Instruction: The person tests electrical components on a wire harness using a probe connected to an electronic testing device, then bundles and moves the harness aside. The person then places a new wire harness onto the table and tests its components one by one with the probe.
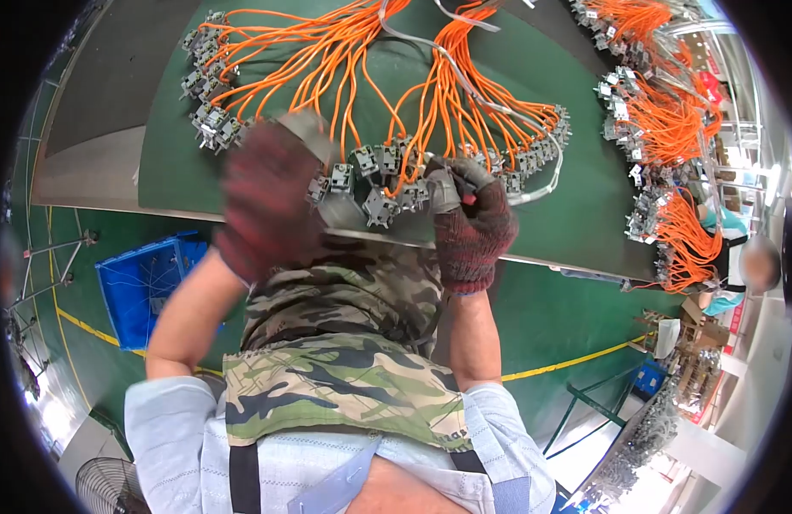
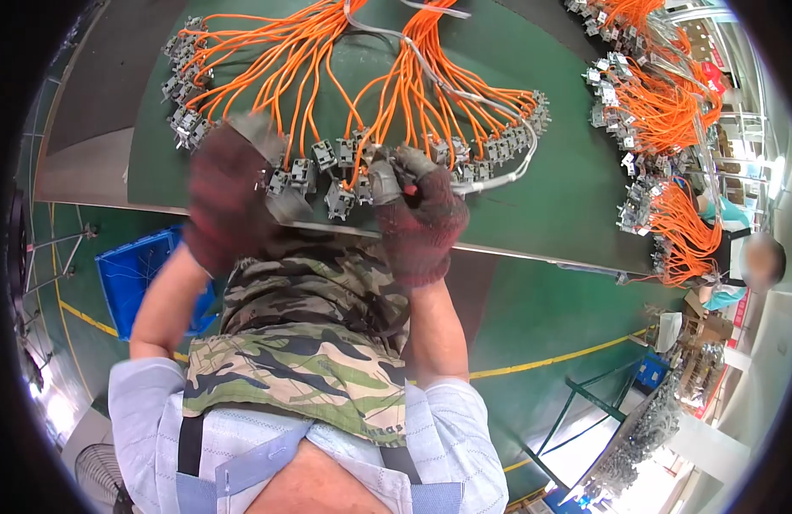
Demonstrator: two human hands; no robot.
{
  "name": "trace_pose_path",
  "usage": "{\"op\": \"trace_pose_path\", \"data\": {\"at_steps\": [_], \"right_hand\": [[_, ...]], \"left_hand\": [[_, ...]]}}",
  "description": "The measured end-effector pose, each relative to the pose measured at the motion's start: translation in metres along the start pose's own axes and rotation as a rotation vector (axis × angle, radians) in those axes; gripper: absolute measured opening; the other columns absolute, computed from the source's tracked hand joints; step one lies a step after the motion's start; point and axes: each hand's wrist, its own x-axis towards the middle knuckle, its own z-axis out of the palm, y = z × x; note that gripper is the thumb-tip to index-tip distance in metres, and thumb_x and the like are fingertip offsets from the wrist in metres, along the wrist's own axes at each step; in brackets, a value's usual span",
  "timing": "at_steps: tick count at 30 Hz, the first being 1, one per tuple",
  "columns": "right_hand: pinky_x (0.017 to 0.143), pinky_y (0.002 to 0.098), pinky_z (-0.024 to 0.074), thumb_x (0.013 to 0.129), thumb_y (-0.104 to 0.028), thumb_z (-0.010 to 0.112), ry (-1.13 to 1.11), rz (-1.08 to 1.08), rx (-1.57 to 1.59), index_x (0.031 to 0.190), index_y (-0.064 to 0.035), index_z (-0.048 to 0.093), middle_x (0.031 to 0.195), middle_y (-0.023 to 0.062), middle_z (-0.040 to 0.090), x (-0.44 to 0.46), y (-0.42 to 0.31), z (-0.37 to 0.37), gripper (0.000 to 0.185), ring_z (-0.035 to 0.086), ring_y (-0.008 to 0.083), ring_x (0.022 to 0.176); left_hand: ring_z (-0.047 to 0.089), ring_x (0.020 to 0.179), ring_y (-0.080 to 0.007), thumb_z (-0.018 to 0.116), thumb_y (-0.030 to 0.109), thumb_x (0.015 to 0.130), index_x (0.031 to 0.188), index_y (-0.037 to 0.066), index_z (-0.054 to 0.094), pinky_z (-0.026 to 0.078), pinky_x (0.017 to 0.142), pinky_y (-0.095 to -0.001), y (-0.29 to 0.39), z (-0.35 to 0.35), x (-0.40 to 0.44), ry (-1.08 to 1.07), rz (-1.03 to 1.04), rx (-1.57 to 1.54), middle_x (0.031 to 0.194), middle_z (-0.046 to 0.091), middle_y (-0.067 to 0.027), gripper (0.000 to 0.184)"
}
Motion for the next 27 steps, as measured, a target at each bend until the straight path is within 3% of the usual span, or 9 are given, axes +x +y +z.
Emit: {"op": "trace_pose_path", "data": {"at_steps": [5,9,10,14,18,19,22,23,27], "right_hand": [[0.072,0.029,0.0583,0.091,-0.011,0.083,-0.204,0.084,0.001,0.116,-0.001,0.077,0.093,0.0084,0.079,0.009,0.008,0.013,0.027,0.072,0.0119,0.079],[0.074,0.0263,0.0587,0.091,-0.01,0.082,-0.325,0.153,-0.115,0.119,-0.0013,0.077,0.094,0.0062,0.078,0.022,-0.011,0.021,0.029,0.07,0.0077,0.08],[0.074,0.0265,0.0586,0.091,-0.011,0.082,-0.358,0.179,-0.118,0.119,-0.0018,0.077,0.093,0.0062,0.078,0.025,-0.014,0.024,0.029,0.07,0.0077,0.08],[0.076,0.0278,0.0592,0.092,-0.015,0.083,-0.385,0.18,-0.213,0.117,-0.0029,0.078,0.093,0.0056,0.079,0.03,-0.008,0.027,0.029,0.071,0.0095,0.08],[0.075,0.0269,0.0589,0.092,-0.014,0.082,-0.424,0.193,-0.199,0.116,-0.0021,0.078,0.092,0.0051,0.079,0.033,-0.007,0.026,0.027,0.071,0.0083,0.081],[0.075,0.0269,0.0589,0.092,-0.014,0.082,-0.419,0.199,-0.2,0.116,-0.0021,0.078,0.092,0.0051,0.079,0.034,-0.007,0.025,0.027,0.071,0.0083,0.081],[0.075,0.0267,0.0584,0.092,-0.014,0.082,-0.452,0.212,-0.171,0.114,-0.0016,0.078,0.09,0.0041,0.079,0.037,-0.006,0.023,0.025,0.07,0.0072,0.081],[0.074,0.0264,0.058,0.092,-0.013,0.082,-0.467,0.192,-0.184,0.113,-0.0017,0.078,0.09,0.0038,0.079,0.038,-0.005,0.022,0.025,0.07,0.0067,0.08],[0.07,0.0262,0.0559,0.091,-0.011,0.083,-0.477,0.233,-0.175,0.112,-0.0024,0.078,0.086,0.002,0.077,0.039,-0.01,0.02,0.024,0.067,0.0056,0.076]], "left_hand": [[0.051,0.144,-0.0409,0.071,0.044,0.099,0.149,0.005,0.057,0.042,0.118,-0.0475,-0.182,-0.022,0.03,0.122,-0.252,0.408,0.152,0.058,-0.0214,0.065],[0.047,0.148,-0.0377,0.059,0.057,0.103,0.157,0.009,0.051,0.037,0.123,-0.0452,-0.277,-0.002,0.043,-0.011,-0.506,-0.228,0.156,0.055,-0.0205,0.072],[0.047,0.147,-0.0406,0.059,0.06,0.102,0.156,0.009,0.05,0.037,0.123,-0.0474,-0.283,0.007,0.045,-0.051,-0.571,-0.551,0.154,0.057,-0.0207,0.075],[0.056,0.135,-0.0415,0.06,0.06,0.102,0.152,0.012,0.056,0.044,0.115,-0.0489,-0.275,0.026,0.051,-0.091,-0.402,0.175,0.146,0.061,-0.0204,0.069],[0.055,0.136,-0.0439,0.064,0.06,0.098,0.153,0.011,0.053,0.044,0.115,-0.05,-0.263,0.004,0.065,-0.028,-0.471,0.185,0.147,0.061,-0.0213,0.074],[0.058,0.136,-0.0422,0.063,0.062,0.099,0.155,0.011,0.052,0.046,0.113,-0.0491,-0.272,0.002,0.068,0.062,-0.316,0.413,0.15,0.059,-0.0212,0.076],[0.04,0.154,-0.0419,0.071,0.048,0.098,0.158,0.013,0.049,0.036,0.125,-0.0466,-0.24,-0.017,0.093,-0.068,-0.545,0.191,0.164,0.044,-0.0244,0.074],[0.048,0.148,-0.04,0.071,0.046,0.098,0.154,0.007,0.053,0.042,0.12,-0.0474,-0.25,-0.014,0.095,-0.066,-0.443,0.187,0.16,0.048,-0.0257,0.071],[0.068,0.121,-0.0399,0.071,0.038,0.098,0.152,0.005,0.054,0.055,0.1,-0.0489,-0.264,0.001,0.111,-0.255,-0.608,-0.221,0.14,0.067,-0.0234,0.065]]}}
